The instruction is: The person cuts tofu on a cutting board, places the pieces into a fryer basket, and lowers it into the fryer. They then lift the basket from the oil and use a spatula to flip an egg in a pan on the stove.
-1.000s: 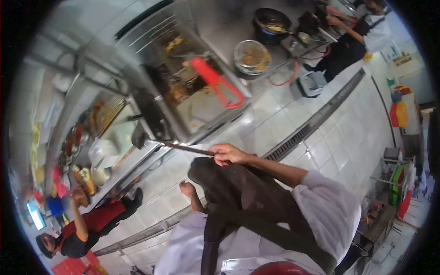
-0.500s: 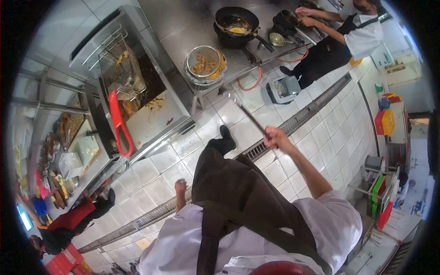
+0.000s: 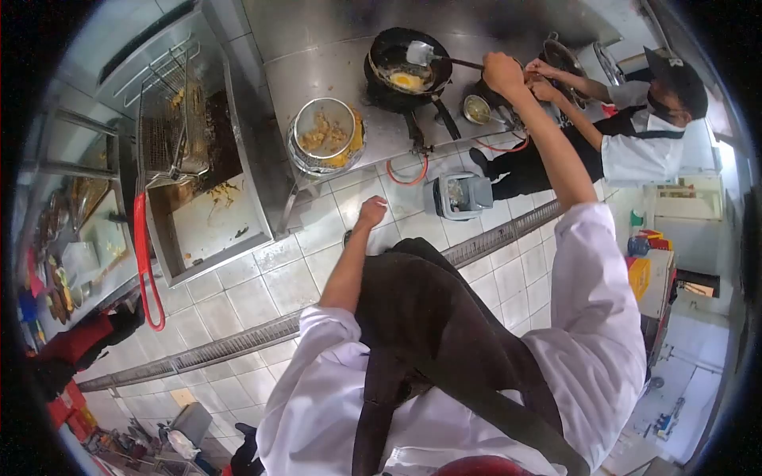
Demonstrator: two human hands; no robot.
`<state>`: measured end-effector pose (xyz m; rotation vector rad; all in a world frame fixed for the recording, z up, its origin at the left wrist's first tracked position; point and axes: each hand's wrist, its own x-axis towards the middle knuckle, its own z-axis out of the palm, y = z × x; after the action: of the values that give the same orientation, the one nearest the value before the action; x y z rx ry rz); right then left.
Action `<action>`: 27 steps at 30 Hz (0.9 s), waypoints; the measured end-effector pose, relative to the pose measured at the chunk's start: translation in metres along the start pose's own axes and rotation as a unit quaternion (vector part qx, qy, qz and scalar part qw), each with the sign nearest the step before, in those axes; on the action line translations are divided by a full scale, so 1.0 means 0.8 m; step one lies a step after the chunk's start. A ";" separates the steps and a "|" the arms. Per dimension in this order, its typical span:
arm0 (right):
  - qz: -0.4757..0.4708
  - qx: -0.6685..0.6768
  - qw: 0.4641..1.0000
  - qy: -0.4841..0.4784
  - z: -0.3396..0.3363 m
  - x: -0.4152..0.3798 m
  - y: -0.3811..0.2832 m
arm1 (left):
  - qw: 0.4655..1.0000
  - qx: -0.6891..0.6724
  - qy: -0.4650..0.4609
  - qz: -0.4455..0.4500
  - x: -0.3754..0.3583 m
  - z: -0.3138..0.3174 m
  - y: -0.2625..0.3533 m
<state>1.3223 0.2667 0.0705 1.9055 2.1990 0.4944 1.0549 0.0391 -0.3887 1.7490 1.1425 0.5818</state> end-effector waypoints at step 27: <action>-0.233 -0.106 0.964 -0.076 0.026 0.205 0.057 | 0.937 0.164 0.098 -0.294 0.210 0.118 0.026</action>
<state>1.3463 0.4362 0.0803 1.2205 2.2801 0.4579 1.2131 0.1432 -0.4293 1.5169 1.8962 0.2029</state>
